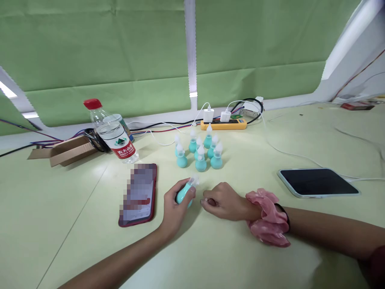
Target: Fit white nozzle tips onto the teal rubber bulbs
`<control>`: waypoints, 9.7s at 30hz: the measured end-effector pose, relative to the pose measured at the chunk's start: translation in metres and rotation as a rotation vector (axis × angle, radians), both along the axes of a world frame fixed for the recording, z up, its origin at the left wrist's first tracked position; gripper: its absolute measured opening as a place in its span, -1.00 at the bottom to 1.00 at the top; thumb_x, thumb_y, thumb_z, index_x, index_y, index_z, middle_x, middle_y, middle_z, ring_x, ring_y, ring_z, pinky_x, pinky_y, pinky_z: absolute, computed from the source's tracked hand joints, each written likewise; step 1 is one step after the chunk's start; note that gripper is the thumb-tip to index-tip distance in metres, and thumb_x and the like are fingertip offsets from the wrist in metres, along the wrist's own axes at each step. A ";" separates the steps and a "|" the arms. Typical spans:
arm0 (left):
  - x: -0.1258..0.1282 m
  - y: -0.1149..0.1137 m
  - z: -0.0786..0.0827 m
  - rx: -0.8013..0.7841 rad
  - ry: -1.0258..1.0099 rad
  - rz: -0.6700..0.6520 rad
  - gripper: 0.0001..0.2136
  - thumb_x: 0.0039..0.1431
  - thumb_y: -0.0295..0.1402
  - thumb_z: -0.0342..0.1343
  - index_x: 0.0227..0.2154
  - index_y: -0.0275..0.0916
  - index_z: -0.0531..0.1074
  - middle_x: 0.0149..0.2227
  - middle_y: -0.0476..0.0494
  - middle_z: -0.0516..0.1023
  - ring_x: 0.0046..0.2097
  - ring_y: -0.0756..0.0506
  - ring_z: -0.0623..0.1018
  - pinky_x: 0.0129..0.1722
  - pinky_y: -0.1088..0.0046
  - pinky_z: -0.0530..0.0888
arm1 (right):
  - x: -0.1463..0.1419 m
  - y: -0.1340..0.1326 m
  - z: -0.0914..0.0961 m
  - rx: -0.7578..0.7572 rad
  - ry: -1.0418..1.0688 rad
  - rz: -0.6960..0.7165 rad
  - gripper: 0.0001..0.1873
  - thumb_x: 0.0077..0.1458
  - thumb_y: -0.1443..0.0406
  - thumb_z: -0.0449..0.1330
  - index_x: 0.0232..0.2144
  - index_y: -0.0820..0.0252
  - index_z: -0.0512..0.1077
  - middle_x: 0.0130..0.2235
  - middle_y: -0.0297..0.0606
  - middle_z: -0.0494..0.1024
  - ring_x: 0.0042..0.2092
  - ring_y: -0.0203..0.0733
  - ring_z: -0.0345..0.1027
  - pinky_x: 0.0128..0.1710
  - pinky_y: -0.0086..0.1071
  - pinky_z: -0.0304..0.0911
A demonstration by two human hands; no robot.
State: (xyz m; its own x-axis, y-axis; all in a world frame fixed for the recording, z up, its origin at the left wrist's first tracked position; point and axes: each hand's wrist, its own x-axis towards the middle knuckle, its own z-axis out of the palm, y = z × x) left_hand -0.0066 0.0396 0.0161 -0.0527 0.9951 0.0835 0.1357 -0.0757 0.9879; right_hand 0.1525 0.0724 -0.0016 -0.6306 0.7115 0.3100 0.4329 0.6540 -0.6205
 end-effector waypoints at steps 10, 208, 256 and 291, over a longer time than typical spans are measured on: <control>0.001 -0.002 -0.001 -0.012 0.006 -0.201 -0.79 0.00 -0.28 0.03 -0.33 -0.29 0.25 -0.53 -0.04 0.40 -0.46 0.02 0.36 -0.43 0.53 0.27 | 0.001 0.002 0.002 0.076 0.442 -0.099 -0.88 -0.05 0.31 0.11 -0.39 0.22 0.28 -0.57 -0.40 0.27 -0.55 -0.44 0.09 -0.55 -0.53 0.09; 0.006 0.003 -0.012 0.249 0.127 0.016 -0.84 0.08 -0.36 -0.05 -0.24 -0.19 0.20 -0.19 -0.12 0.32 -0.13 -0.05 0.34 -0.15 0.40 0.26 | 0.020 0.031 0.004 0.241 -0.190 0.041 -0.58 -0.04 0.08 0.00 -0.72 0.25 0.04 -0.72 -0.45 0.07 -0.62 -0.46 -0.11 -0.56 -0.49 -0.16; -0.003 -0.005 -0.012 0.881 0.514 -0.064 -0.61 -0.02 -0.53 0.06 -0.08 -0.15 0.27 -0.43 -0.10 0.39 -0.39 -0.04 0.25 -0.42 0.38 0.17 | 0.016 0.020 0.005 0.913 0.214 -0.040 -0.81 -0.10 0.31 0.12 -0.33 0.20 0.30 -0.55 -0.36 0.42 -0.55 -0.34 0.16 -0.48 -0.35 -0.18; -0.005 -0.001 -0.017 0.926 0.478 -0.039 -0.57 -0.03 -0.57 0.06 -0.07 -0.11 0.26 -0.42 -0.04 0.45 -0.37 -0.02 0.37 -0.38 0.40 0.24 | 0.016 0.016 0.004 0.846 0.142 -0.182 -0.88 -0.12 0.26 0.09 -0.44 0.15 0.31 -0.64 -0.41 0.37 -0.62 -0.35 0.12 -0.46 -0.32 -0.17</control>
